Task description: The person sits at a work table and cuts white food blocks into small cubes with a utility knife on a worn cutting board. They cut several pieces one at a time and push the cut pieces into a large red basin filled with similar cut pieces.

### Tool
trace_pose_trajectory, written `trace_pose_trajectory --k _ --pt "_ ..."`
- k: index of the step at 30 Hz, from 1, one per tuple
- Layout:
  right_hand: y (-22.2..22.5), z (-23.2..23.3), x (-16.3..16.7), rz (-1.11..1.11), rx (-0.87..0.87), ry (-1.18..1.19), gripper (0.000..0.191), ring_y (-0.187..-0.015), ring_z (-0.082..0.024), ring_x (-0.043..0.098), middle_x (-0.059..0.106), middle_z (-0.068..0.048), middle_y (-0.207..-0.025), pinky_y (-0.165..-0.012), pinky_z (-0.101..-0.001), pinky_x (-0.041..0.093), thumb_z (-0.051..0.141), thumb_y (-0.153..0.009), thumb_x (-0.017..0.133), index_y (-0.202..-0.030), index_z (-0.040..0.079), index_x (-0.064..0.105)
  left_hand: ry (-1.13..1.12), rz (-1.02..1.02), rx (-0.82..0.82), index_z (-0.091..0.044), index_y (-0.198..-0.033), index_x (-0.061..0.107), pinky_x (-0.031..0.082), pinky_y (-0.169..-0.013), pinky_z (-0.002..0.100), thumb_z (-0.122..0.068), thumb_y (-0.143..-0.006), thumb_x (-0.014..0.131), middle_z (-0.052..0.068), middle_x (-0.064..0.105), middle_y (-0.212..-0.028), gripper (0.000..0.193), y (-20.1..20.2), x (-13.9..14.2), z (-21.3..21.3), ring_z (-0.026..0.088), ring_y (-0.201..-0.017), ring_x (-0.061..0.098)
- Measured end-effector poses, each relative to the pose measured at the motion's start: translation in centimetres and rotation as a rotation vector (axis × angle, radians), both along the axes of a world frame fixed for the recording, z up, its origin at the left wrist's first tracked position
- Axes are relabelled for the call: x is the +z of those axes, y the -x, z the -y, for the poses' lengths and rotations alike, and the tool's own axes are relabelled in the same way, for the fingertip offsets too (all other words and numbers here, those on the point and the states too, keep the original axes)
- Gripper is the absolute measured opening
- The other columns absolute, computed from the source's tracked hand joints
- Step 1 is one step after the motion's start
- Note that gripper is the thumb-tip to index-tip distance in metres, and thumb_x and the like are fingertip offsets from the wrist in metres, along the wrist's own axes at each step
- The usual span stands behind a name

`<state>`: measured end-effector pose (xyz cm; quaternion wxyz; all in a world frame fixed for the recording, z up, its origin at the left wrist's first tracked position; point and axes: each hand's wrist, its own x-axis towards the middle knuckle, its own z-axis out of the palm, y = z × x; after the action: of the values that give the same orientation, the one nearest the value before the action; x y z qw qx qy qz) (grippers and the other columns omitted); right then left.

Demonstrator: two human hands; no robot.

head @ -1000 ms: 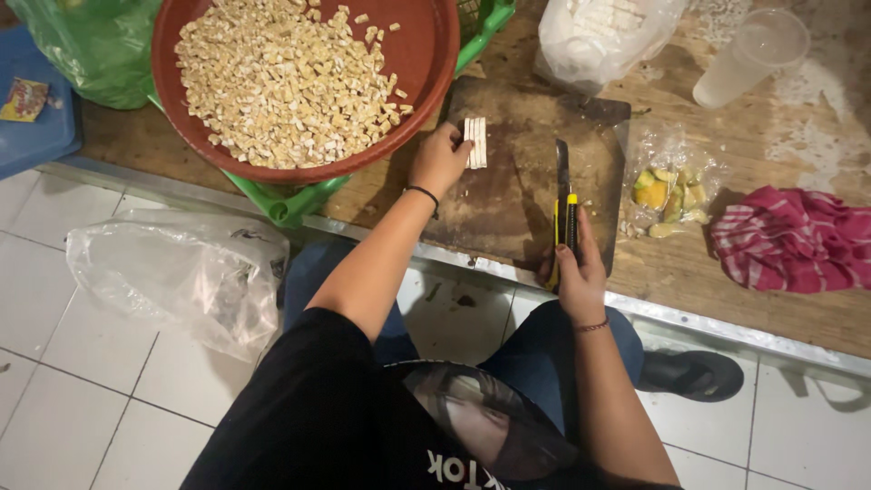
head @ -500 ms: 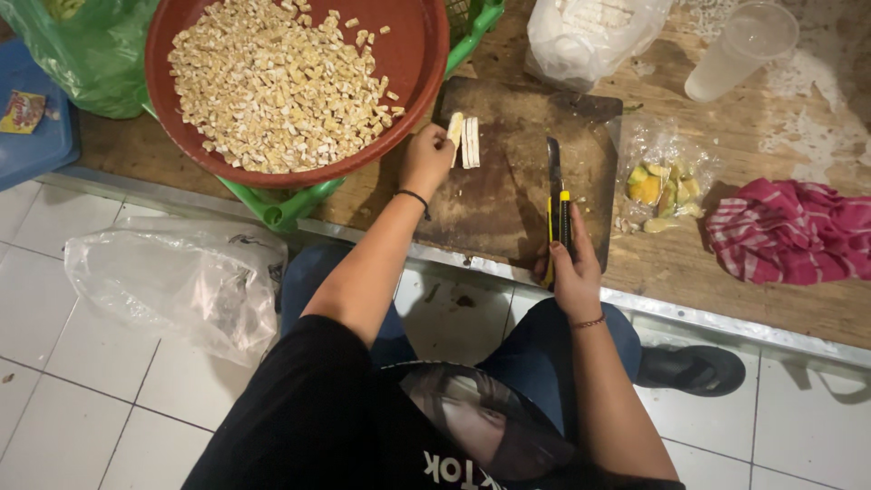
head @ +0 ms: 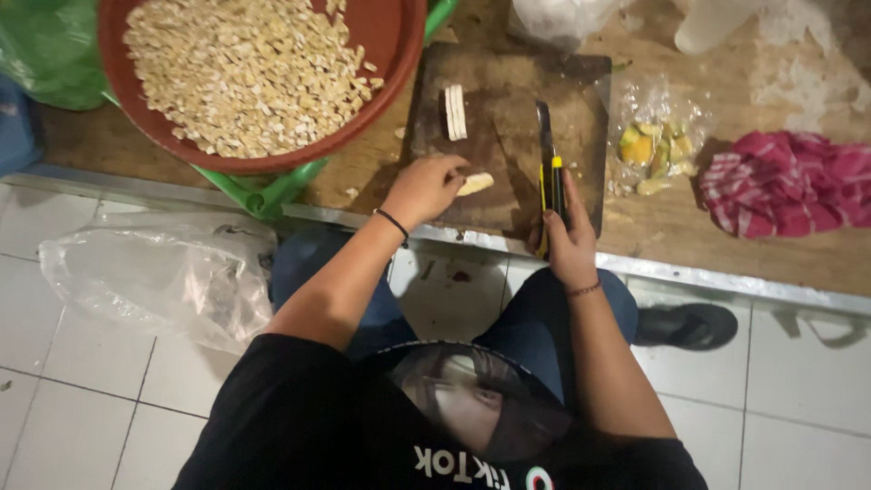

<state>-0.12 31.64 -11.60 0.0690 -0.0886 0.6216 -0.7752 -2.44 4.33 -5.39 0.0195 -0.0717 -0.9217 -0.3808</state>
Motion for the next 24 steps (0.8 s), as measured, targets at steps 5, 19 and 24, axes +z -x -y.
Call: trace_pose_trajectory --k 5,19,24 --pt "-0.7 0.6 0.0 -0.040 -0.022 -0.055 0.068 -0.068 -0.012 0.061 0.063 -0.006 -0.101 -0.060 -0.0271 0.053 0.000 -0.104 0.049 -0.167 0.013 0.027 0.165 -0.216 0.017 -0.011 -0.107 0.077 0.050 -0.089 0.046 -0.028 -0.079 0.079 0.009 0.070 -0.104 0.033 -0.9 -0.9 -0.4 0.034 -0.104 0.063" --pt "-7.9 7.0 6.6 -0.193 0.033 -1.092 0.060 -0.089 -0.040 0.067 0.071 -0.016 -0.100 -0.076 -0.0495 0.053 0.019 -0.096 0.060 -0.154 0.022 0.045 -0.009 -0.262 0.045 -0.014 -0.101 0.079 0.053 -0.084 0.043 -0.021 -0.081 0.078 0.007 0.071 -0.099 0.022 0.2 -3.9 3.1 0.031 -0.097 0.066" --pt "-6.2 10.0 7.1 -0.184 0.037 -1.157 0.061 -0.080 -0.039 0.067 0.069 -0.015 -0.096 -0.070 -0.0492 0.053 0.020 -0.095 0.061 -0.154 0.025 0.045 -0.057 -0.166 0.021 -0.010 -0.100 0.078 0.054 -0.078 0.042 -0.020 -0.080 0.078 0.010 0.069 -0.099 0.022 1.8 -4.0 5.1 0.032 -0.091 0.067"
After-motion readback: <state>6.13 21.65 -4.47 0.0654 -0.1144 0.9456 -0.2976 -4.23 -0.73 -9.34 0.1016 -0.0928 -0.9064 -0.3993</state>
